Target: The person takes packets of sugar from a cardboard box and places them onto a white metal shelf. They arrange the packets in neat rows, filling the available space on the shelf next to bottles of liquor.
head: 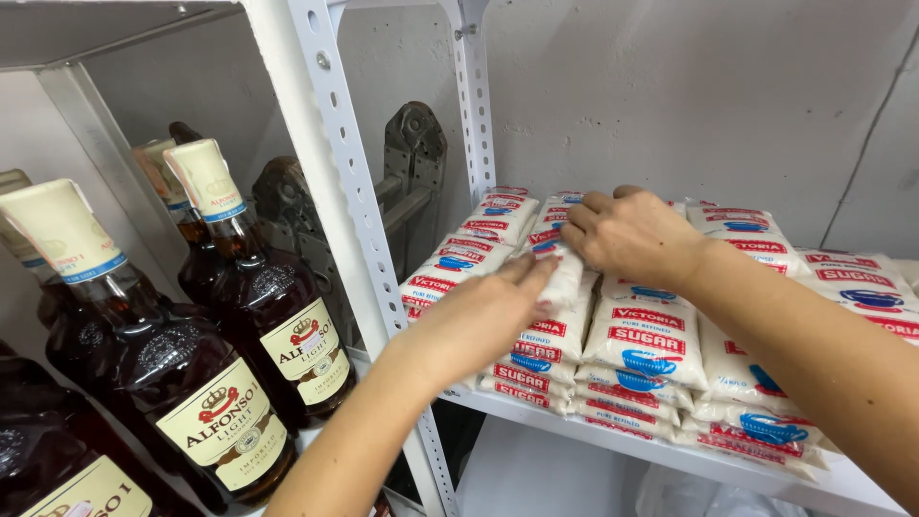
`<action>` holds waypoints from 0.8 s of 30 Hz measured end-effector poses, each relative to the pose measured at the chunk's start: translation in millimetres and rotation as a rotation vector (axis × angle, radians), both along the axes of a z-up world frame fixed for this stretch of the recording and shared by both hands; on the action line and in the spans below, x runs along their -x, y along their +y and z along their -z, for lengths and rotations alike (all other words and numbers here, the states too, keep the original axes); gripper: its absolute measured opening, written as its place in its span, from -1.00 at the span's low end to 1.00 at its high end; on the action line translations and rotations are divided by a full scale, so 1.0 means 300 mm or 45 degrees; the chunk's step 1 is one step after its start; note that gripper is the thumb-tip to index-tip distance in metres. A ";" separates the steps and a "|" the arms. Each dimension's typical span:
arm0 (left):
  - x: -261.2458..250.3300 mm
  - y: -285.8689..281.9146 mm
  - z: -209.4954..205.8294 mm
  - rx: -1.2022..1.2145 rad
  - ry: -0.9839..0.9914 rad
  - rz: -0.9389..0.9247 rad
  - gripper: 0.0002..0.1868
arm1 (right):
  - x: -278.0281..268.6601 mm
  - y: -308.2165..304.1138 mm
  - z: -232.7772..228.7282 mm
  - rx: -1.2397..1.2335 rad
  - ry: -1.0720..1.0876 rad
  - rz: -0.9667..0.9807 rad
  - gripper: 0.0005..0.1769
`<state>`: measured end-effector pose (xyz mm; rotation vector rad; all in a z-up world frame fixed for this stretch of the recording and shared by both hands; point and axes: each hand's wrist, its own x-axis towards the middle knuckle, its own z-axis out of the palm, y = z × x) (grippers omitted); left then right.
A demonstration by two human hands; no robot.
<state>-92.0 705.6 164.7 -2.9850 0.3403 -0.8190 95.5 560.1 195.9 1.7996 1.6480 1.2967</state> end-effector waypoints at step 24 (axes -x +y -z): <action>0.032 -0.104 0.037 -0.291 -0.031 -0.190 -0.18 | 0.077 -0.120 -0.065 -0.117 0.942 0.202 -0.37</action>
